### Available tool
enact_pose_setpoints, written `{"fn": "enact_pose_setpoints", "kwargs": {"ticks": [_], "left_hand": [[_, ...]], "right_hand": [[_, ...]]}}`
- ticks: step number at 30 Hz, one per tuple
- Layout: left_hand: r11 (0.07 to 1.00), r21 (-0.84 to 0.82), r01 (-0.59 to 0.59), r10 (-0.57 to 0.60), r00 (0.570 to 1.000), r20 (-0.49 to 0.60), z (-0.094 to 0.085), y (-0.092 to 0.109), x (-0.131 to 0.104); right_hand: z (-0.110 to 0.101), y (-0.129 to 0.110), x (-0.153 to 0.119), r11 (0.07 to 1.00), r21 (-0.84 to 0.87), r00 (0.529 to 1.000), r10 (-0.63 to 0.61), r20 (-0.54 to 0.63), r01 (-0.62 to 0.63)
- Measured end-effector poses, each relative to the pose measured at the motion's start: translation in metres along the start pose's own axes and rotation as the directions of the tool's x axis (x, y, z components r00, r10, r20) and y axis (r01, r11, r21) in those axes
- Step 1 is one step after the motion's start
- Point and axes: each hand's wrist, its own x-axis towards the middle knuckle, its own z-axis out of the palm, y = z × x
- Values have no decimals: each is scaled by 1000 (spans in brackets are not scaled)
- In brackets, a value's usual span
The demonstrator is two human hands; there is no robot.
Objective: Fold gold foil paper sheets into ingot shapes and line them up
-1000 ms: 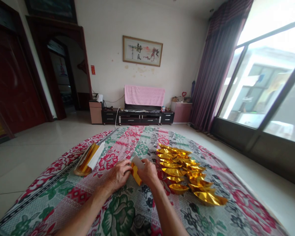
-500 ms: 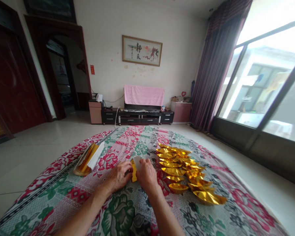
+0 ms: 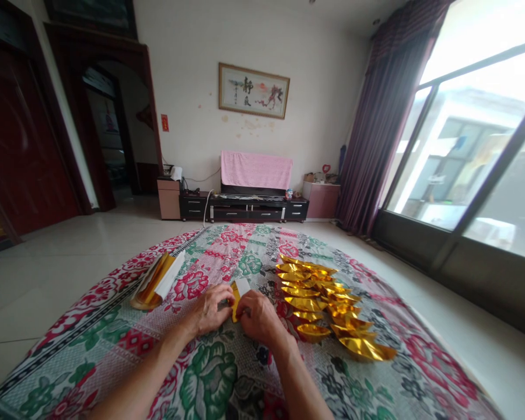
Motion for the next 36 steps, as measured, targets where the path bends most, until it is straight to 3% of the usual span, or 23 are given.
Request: {"fn": "enact_pose_setpoints", "kwargs": {"ticks": [10,24,31,36], "left_hand": [[999,-41,-5,6,1000,24,-3,-3,-1],[997,-53,-47,48,999,16,0,-9,3],[999,-42,-12,13,1000,19,1,-9,6],[998,-61,-22,22,1000,12,1,-10,6]], "right_hand": [[5,6,-15,993,54,992,-99,-80,104],[10,2,-13,993,-82,994,-88,-62,83],[13,3,-8,995,-102,999,-15,-45,10],[14,0,-11,986,-166,997,-41,-69,29]]}}
